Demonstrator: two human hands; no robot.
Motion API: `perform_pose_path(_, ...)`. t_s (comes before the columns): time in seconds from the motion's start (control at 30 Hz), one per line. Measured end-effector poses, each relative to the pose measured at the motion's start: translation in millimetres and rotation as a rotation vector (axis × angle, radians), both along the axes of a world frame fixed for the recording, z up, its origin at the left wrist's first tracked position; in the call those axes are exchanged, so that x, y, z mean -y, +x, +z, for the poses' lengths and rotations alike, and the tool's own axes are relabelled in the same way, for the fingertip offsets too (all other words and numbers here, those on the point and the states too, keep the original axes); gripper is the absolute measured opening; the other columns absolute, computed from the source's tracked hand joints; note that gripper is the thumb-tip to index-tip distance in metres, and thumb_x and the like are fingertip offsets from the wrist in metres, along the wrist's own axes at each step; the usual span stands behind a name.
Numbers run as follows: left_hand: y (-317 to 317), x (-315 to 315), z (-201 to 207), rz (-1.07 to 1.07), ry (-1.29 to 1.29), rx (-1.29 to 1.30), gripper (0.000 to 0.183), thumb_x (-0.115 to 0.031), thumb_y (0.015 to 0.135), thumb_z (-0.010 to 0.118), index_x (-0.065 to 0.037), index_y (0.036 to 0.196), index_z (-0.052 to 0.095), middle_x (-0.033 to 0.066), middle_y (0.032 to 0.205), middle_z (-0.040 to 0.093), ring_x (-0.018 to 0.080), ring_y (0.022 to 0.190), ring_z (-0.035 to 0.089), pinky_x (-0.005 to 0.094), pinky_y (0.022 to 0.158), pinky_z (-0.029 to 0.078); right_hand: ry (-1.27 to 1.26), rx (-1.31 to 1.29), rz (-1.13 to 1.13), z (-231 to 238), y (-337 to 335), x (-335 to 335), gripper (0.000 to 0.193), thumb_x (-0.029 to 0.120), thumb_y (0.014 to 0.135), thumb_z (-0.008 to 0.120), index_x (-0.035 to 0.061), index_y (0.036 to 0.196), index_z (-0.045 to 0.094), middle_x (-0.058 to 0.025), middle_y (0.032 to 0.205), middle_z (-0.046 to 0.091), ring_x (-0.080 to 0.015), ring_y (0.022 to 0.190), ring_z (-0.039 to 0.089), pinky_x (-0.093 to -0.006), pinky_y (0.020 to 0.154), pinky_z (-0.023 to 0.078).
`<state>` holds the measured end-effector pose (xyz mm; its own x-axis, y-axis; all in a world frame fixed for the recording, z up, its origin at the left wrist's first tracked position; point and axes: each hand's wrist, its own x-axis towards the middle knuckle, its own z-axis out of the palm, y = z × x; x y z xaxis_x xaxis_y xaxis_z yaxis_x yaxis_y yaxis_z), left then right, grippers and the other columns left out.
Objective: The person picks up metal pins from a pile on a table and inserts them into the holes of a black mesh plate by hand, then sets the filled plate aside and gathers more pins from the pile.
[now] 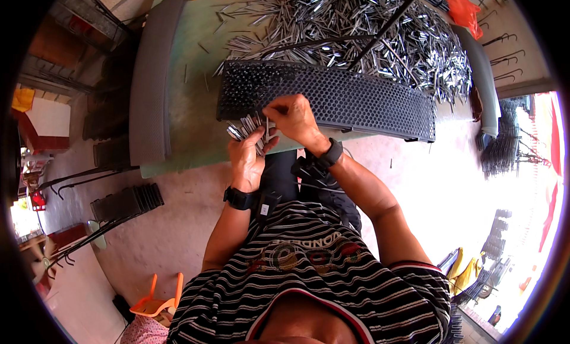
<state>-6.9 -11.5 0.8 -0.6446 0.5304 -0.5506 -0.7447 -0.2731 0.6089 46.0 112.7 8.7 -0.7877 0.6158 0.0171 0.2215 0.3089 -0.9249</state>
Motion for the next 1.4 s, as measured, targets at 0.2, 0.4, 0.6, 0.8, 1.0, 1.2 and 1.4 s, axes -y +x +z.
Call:
perform_pose_path(0.2, -2, -9, -11, -0.020, 0.036, -0.021, 0.017, 0.004, 0.081, 0.058, -0.001, 0.097, 0.058, 0.0079, 0.086, 0.062, 0.0250, 0.075, 0.064, 0.0386, 0.064, 0.056, 0.048, -0.231, -0.235, 15, -10, -20, 0.011, 0.002, 0.084, 0.058, -0.0041, 0.093, 0.058, -0.0074, 0.072, 0.066, -0.0103, 0.060, 0.063, -0.0218, 0.053, 0.050)
perform_pose_path(0.4, -3, -11, -5, 0.012, 0.012, -0.038, 0.016, 0.005, 0.081, 0.057, -0.001, 0.096, 0.058, 0.0082, 0.087, 0.061, 0.0264, 0.073, 0.064, 0.0437, 0.068, 0.056, 0.244, -0.210, -0.177, 4, -23, -32, 0.010, 0.002, 0.085, 0.057, -0.0003, 0.093, 0.051, -0.0113, 0.074, 0.066, -0.0145, 0.068, 0.067, -0.0237, 0.056, 0.051)
perform_pose_path(0.6, -6, -10, -6, 0.028, 0.006, -0.017, 0.015, 0.006, 0.080, 0.056, -0.001, 0.093, 0.057, 0.0084, 0.085, 0.060, 0.0263, 0.071, 0.063, 0.0426, 0.066, 0.056, 0.349, -0.177, -0.126, -9, -29, -34, 0.009, 0.002, 0.085, 0.056, 0.0005, 0.092, 0.051, -0.0130, 0.072, 0.064, -0.0194, 0.069, 0.068, -0.0269, 0.055, 0.051)
perform_pose_path(0.8, -7, -9, -5, 0.029, -0.009, -0.017, 0.018, 0.006, 0.080, 0.057, -0.002, 0.096, 0.057, 0.0085, 0.086, 0.061, 0.0273, 0.072, 0.064, 0.0437, 0.066, 0.056, 0.618, -0.093, -0.007, -13, -31, -38, 0.008, 0.004, 0.083, 0.057, 0.0024, 0.090, 0.054, -0.0136, 0.070, 0.062, -0.0300, 0.067, 0.064, -0.0343, 0.055, 0.049)
perform_pose_path(1.0, -6, -9, -1, 0.019, -0.017, -0.025, 0.018, 0.006, 0.080, 0.057, -0.002, 0.096, 0.057, 0.0088, 0.086, 0.061, 0.0263, 0.071, 0.064, 0.0414, 0.063, 0.056, 0.757, 0.074, -0.031, 3, -28, -34, 0.007, 0.010, 0.078, 0.062, 0.0050, 0.082, 0.059, -0.0135, 0.072, 0.062, -0.0341, 0.068, 0.060, -0.0397, 0.057, 0.047)
perform_pose_path(1.2, -2, -11, -1, 0.001, -0.003, -0.017, 0.016, 0.005, 0.080, 0.057, -0.001, 0.095, 0.058, 0.0088, 0.085, 0.062, 0.0256, 0.070, 0.064, 0.0399, 0.062, 0.056, 0.603, -0.059, -0.118, 1, -23, -33, 0.012, 0.015, 0.075, 0.066, 0.0038, 0.080, 0.064, -0.0151, 0.071, 0.064, -0.0304, 0.065, 0.063, -0.0372, 0.057, 0.048)
perform_pose_path(1.4, 3, -17, -3, -0.013, 0.009, -0.059, 0.014, 0.005, 0.081, 0.056, 0.000, 0.095, 0.058, 0.0102, 0.086, 0.062, 0.0247, 0.071, 0.065, 0.0383, 0.061, 0.056, 0.003, 0.100, 0.065, 13, -6, -27, 0.010, 0.007, 0.081, 0.063, -0.0029, 0.082, 0.064, -0.0070, 0.067, 0.064, -0.0096, 0.055, 0.061, -0.0232, 0.047, 0.047)
